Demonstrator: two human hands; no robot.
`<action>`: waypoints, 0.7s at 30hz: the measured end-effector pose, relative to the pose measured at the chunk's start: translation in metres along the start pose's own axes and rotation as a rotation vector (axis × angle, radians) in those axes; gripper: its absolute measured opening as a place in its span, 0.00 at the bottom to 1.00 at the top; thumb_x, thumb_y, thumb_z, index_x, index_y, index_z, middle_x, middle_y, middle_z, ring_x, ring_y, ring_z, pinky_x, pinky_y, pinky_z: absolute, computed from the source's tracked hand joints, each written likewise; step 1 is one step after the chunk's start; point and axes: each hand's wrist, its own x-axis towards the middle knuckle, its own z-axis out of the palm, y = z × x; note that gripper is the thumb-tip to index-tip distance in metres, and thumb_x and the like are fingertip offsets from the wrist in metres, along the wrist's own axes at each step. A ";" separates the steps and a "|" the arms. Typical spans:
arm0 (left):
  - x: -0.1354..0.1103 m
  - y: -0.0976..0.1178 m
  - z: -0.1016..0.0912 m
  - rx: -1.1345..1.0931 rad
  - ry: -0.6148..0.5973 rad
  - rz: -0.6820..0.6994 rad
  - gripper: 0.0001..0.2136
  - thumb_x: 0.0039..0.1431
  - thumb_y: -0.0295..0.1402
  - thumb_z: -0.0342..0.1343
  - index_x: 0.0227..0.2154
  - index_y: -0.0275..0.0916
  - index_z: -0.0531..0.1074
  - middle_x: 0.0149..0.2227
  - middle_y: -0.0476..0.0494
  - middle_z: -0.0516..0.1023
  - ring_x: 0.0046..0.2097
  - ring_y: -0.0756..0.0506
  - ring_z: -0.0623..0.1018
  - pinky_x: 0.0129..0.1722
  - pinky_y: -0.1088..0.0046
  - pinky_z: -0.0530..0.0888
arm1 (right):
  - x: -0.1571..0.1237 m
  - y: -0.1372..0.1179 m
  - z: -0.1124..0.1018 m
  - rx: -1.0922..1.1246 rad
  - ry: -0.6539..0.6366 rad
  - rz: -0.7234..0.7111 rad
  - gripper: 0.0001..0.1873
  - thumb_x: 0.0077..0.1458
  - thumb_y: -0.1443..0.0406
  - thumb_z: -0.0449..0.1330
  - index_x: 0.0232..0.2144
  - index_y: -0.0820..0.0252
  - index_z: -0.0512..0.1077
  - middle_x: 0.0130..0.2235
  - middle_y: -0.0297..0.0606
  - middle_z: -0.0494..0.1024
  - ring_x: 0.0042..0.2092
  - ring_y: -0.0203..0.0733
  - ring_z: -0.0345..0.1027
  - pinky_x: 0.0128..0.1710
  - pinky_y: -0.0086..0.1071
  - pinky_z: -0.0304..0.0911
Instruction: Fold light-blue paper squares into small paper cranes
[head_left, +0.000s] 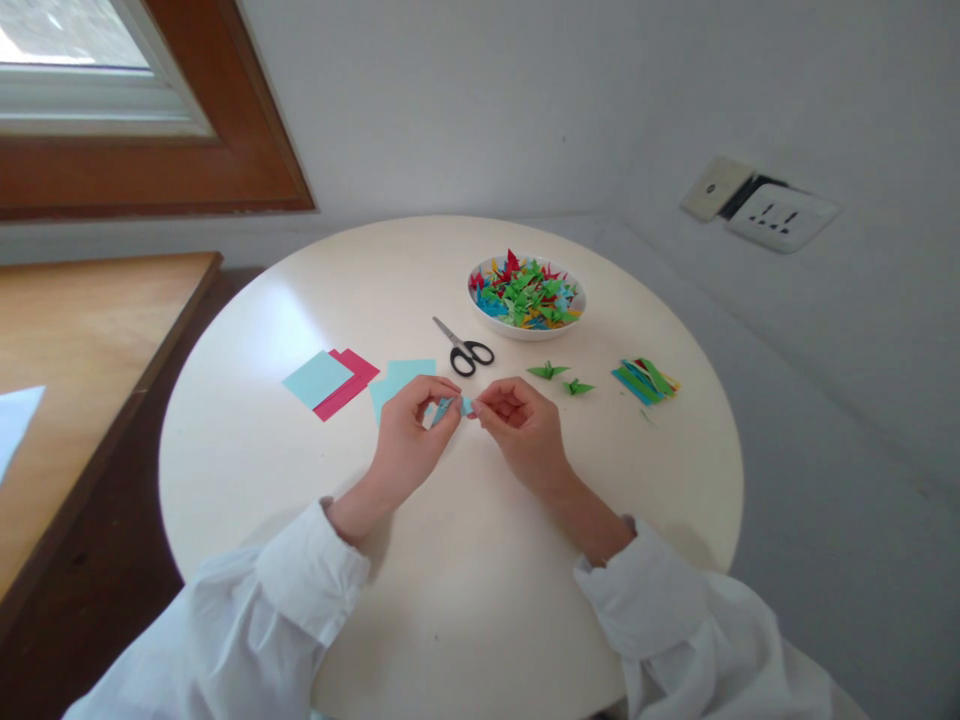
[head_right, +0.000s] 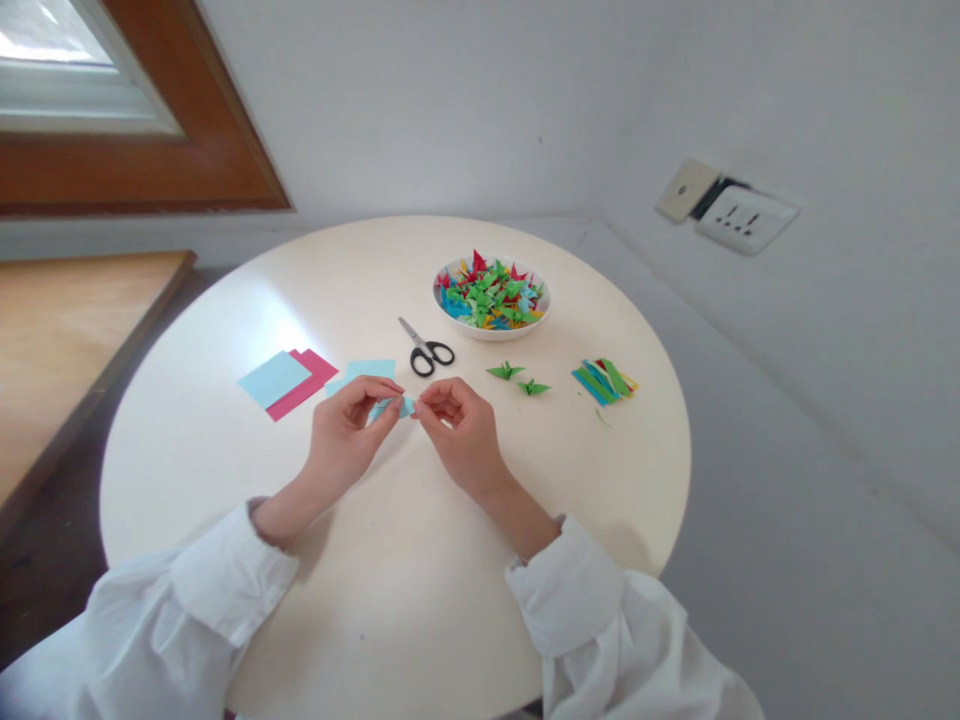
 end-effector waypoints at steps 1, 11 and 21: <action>0.000 -0.001 0.000 -0.005 -0.004 0.000 0.01 0.47 0.26 0.54 0.24 0.37 0.69 0.30 0.44 0.75 0.34 0.48 0.75 0.34 0.73 0.71 | 0.000 0.000 0.000 -0.001 0.000 -0.003 0.08 0.43 0.64 0.63 0.25 0.59 0.66 0.25 0.30 0.70 0.27 0.32 0.67 0.30 0.28 0.66; -0.002 -0.002 0.003 -0.082 -0.041 -0.025 0.01 0.48 0.28 0.55 0.25 0.36 0.69 0.32 0.42 0.75 0.36 0.48 0.75 0.38 0.72 0.71 | 0.001 0.004 -0.002 -0.012 -0.005 -0.015 0.08 0.43 0.65 0.63 0.27 0.59 0.67 0.26 0.31 0.72 0.28 0.33 0.67 0.30 0.28 0.64; -0.003 0.000 0.003 -0.073 -0.071 -0.076 0.02 0.50 0.29 0.54 0.26 0.37 0.68 0.36 0.39 0.76 0.39 0.46 0.75 0.41 0.70 0.72 | 0.002 0.002 -0.002 -0.094 0.004 -0.019 0.08 0.43 0.64 0.63 0.28 0.59 0.68 0.26 0.32 0.73 0.28 0.34 0.66 0.28 0.29 0.62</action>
